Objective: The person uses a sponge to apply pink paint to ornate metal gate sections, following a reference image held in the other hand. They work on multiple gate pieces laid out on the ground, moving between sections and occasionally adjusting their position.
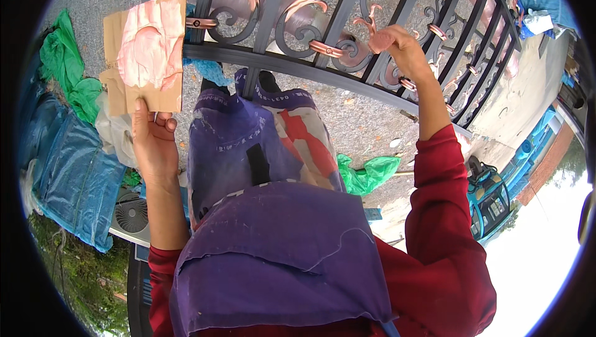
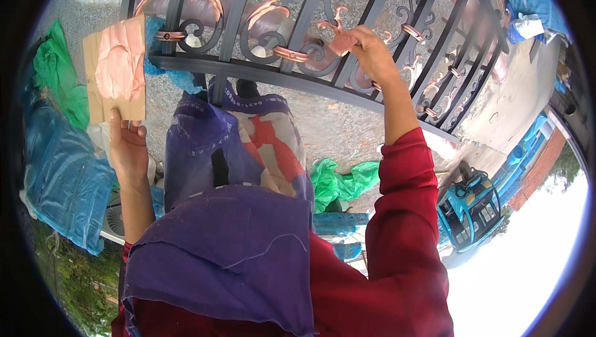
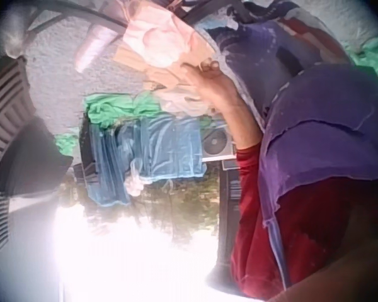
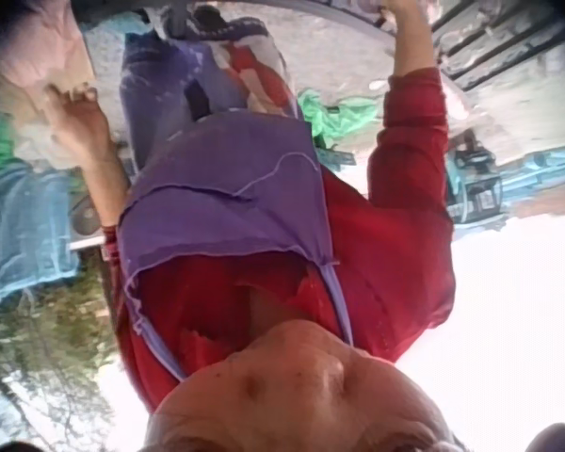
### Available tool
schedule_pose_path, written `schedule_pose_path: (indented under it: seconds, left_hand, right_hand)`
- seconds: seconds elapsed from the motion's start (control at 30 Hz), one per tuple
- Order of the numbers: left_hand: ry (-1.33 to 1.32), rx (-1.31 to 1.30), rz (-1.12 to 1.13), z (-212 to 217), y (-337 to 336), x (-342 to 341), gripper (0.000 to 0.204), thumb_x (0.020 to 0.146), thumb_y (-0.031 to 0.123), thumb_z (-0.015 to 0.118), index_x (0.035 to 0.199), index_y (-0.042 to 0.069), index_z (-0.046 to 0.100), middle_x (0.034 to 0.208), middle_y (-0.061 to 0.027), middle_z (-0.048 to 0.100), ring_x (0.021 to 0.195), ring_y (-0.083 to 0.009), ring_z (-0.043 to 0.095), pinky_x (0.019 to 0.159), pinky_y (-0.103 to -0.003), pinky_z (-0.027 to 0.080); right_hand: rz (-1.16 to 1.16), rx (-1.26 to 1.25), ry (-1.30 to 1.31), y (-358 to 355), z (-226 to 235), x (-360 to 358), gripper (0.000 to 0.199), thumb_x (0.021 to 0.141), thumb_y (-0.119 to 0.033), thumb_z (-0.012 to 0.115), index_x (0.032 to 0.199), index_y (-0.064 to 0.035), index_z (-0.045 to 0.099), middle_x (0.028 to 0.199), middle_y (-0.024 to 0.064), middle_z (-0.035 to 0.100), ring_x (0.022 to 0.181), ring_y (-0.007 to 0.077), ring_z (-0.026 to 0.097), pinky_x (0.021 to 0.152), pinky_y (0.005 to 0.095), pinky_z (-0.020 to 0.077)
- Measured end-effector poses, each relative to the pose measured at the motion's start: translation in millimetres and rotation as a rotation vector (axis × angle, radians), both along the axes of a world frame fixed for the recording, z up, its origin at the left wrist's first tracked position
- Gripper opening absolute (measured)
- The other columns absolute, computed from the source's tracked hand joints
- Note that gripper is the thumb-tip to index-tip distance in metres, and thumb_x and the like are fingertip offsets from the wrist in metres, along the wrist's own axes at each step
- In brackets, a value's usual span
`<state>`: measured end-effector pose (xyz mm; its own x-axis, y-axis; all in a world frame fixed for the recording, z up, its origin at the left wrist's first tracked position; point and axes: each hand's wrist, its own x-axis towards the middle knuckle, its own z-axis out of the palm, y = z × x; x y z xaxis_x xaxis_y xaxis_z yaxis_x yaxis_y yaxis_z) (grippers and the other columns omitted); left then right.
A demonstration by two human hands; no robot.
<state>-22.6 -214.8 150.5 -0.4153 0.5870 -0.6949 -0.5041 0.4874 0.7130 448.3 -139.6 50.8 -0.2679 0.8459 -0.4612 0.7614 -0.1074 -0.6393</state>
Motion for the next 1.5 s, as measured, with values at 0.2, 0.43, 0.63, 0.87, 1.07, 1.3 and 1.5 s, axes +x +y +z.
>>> schedule_pose_path:
  seconds: [0.2,0.43,0.63,0.87,1.07,1.3,1.5]
  left_hand:
    - [-0.002,-0.001,0.03,-9.0,-7.0,-7.6,0.032,0.094,0.03,0.057,0.114,0.006,0.055,0.09,-0.0024,0.061,0.07,-0.0095,0.058,0.057,-0.024,0.042]
    - [0.002,0.008,0.05,-12.9,-7.6,-12.4,0.031,0.094,0.03,0.057,0.114,0.007,0.055,0.09,-0.002,0.062,0.069,-0.0093,0.058,0.057,-0.023,0.043]
    - [-0.068,0.04,0.004,-18.1,-10.3,-17.7,0.024,0.095,0.026,0.056,0.113,0.009,0.055,0.093,0.0005,0.063,0.077,-0.0087,0.058,0.059,-0.022,0.042]
    - [-0.007,0.015,0.044,-19.9,-11.0,-23.2,0.029,0.095,0.029,0.056,0.115,0.008,0.055,0.09,-0.0019,0.063,0.069,-0.0095,0.059,0.057,-0.023,0.043]
    - [-0.008,0.011,0.059,-22.5,-8.0,-24.7,0.028,0.094,0.029,0.057,0.112,0.008,0.055,0.09,-0.0021,0.063,0.069,-0.01,0.059,0.057,-0.023,0.043]
    - [-0.002,0.008,0.06,-16.9,-3.6,-22.5,0.026,0.094,0.028,0.058,0.11,0.008,0.056,0.088,-0.0021,0.062,0.069,-0.01,0.059,0.057,-0.023,0.043]
    - [-0.006,0.015,0.046,-18.5,-3.3,-24.2,0.028,0.094,0.029,0.057,0.111,0.007,0.056,0.088,-0.0021,0.062,0.07,-0.0099,0.059,0.058,-0.023,0.043]
  right_hand:
    - [0.153,-0.021,-0.082,11.0,-6.5,-11.1,0.027,0.08,0.006,0.055,0.106,-0.0016,0.06,0.099,0.011,0.057,0.095,0.0287,0.058,0.085,0.034,0.0445]
    - [0.174,0.0,-0.217,18.9,-0.2,-9.2,0.026,0.083,-0.003,0.057,0.108,-0.0065,0.061,0.105,0.0082,0.058,0.099,0.0313,0.057,0.085,0.0386,0.0453]
    - [0.262,-0.007,-0.271,15.1,-2.1,-19.3,0.022,0.083,-0.004,0.058,0.104,-0.0074,0.061,0.104,0.0076,0.059,0.097,0.032,0.058,0.081,0.0405,0.0463]
    - [0.211,-0.026,-0.303,18.3,5.6,-15.0,0.023,0.082,-0.004,0.059,0.104,-0.0087,0.062,0.104,0.0072,0.059,0.099,0.0316,0.057,0.082,0.0394,0.0459]
    - [0.165,-0.017,-0.219,25.8,9.9,-8.2,0.027,0.079,-0.002,0.058,0.106,-0.005,0.061,0.101,0.0116,0.058,0.098,0.0335,0.057,0.085,0.0389,0.0444]
    - [-0.096,-0.009,-0.161,13.7,-2.1,-11.8,0.025,0.081,-0.004,0.061,0.106,-0.0031,0.062,0.099,0.0096,0.058,0.083,0.0267,0.057,0.077,0.0339,0.045]
    - [-0.377,-0.093,0.037,-8.9,8.4,-12.3,0.028,0.082,-0.007,0.066,0.109,-0.0027,0.062,0.092,0.005,0.055,0.066,0.0139,0.051,0.064,0.0276,0.0433]
